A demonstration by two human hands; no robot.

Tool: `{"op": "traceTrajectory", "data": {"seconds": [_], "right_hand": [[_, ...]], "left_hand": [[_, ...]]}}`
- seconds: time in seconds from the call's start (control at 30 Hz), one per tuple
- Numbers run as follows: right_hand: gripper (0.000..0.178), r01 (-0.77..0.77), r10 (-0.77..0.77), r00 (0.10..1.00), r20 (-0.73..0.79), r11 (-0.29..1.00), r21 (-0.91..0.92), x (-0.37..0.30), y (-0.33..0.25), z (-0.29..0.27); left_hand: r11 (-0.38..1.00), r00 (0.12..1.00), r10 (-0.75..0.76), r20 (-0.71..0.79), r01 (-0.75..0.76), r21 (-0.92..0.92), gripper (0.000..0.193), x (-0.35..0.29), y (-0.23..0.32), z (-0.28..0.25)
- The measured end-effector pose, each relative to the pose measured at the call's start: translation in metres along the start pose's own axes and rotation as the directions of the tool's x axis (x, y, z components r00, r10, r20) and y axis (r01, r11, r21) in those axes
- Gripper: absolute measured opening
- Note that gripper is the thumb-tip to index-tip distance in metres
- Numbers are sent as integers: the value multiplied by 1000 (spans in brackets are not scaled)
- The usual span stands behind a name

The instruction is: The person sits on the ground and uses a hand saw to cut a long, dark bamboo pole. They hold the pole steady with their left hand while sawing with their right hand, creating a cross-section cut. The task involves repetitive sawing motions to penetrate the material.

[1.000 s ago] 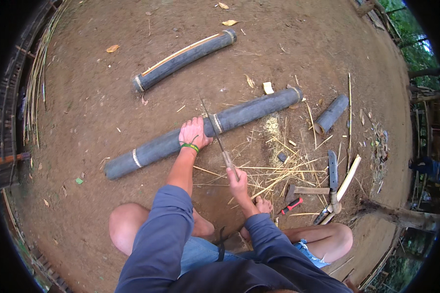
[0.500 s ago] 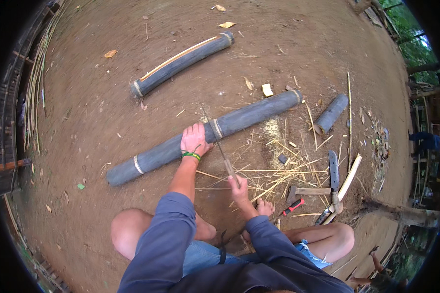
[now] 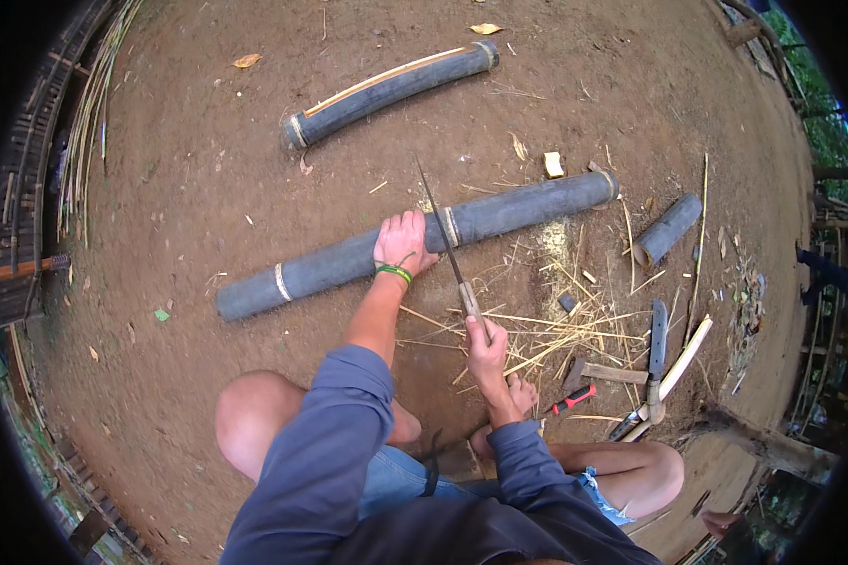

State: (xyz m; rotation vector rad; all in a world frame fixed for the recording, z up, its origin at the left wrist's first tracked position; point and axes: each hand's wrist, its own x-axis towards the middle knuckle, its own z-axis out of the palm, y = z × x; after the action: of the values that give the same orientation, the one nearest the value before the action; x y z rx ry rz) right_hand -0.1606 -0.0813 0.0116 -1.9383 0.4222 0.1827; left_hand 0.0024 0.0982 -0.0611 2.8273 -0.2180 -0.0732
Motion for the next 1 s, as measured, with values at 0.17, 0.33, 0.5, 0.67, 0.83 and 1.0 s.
{"op": "traceTrajectory", "data": {"seconds": [0.17, 0.33, 0.5, 0.67, 0.83, 1.0], "right_hand": [[40, -33, 33, 999, -25, 999, 4, -7, -22, 8], [38, 24, -17, 996, -86, 996, 82, 21, 30, 13], [35, 3, -5, 1000, 17, 989, 147, 3, 9, 27], [36, -69, 69, 998, -13, 998, 11, 1, -33, 9], [36, -51, 50, 999, 21, 997, 65, 8, -1, 9], [41, 0, -5, 999, 44, 992, 124, 14, 51, 13]], "left_hand": [[999, 996, -25, 89, 22, 33, 83, 0, -2, -7], [998, 977, -50, 207, 57, -26, 79, 20, 1, -22], [998, 983, -55, 173, 60, -28, 76, 19, -12, -16], [999, 994, -30, 103, 33, -20, 74, 3, -1, -17], [997, 981, -45, 186, 55, -49, 74, 14, -6, -20], [996, 982, -24, 188, 39, -77, 73, 25, -1, -25]]}}
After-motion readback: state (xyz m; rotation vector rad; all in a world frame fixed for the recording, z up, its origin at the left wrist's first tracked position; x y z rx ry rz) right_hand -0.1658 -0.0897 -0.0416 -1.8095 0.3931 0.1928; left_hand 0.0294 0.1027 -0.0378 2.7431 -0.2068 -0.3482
